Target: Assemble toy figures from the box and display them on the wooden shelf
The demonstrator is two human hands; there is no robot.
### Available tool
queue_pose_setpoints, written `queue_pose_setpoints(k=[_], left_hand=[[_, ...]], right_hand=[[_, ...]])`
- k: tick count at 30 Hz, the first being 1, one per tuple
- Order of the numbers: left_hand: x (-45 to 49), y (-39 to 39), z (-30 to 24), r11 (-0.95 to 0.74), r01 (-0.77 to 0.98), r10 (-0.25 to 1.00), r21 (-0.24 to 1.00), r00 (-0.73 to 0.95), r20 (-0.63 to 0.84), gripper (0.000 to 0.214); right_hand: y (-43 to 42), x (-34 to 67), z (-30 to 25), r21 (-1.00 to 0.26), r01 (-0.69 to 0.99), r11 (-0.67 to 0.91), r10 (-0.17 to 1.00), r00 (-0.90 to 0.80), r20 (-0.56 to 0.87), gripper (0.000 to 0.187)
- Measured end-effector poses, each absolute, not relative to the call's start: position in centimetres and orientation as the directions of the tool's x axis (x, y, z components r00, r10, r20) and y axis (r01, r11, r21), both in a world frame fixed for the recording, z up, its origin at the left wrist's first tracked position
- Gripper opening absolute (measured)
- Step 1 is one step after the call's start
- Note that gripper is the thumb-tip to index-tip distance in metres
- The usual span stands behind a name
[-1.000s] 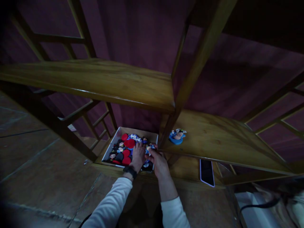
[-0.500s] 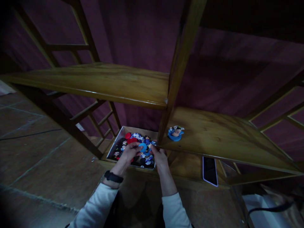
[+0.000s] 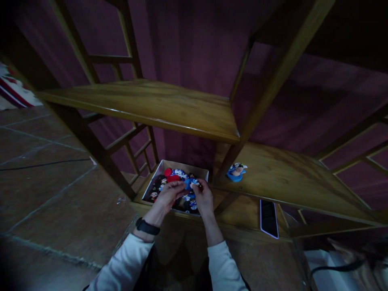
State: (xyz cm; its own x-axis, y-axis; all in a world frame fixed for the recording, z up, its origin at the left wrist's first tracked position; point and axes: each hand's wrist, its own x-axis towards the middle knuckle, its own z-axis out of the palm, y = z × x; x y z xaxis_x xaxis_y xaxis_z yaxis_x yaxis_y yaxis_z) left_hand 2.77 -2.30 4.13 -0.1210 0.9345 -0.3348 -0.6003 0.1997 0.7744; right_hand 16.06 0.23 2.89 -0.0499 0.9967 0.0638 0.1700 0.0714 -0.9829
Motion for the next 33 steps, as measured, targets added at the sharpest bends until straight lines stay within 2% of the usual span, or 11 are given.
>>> queue_pose_setpoints(k=[9, 19, 29, 33], left_hand=[[1.1, -2.5, 4.2, 0.231, -0.558, 0.924, 0.797, -0.13, -0.359, 0.03], [0.7, -2.4, 4.0, 0.214, -0.452, 0.925, 0.866, -0.192, -0.329, 0.033], [1.3, -2.7, 4.6, 0.276, -0.576, 0.901, 0.769, -0.123, -0.415, 0.031], [1.3, -2.6, 4.5, 0.275, -0.581, 0.909, 0.766, -0.102, -0.403, 0.032]], right_hand=[[0.6, 15.0, 2.8, -0.96, 0.253, 0.121, 0.989, -0.11, 0.096, 0.029], [0.1, 14.9, 3.2, -0.963, 0.232, 0.138, 0.98, -0.171, 0.099, 0.03], [0.6, 15.0, 2.5, -0.98, 0.194, 0.044, 0.995, -0.098, 0.026, 0.033], [0.7, 15.1, 2.8, -0.976, 0.208, 0.064, 0.995, -0.09, 0.046, 0.033]])
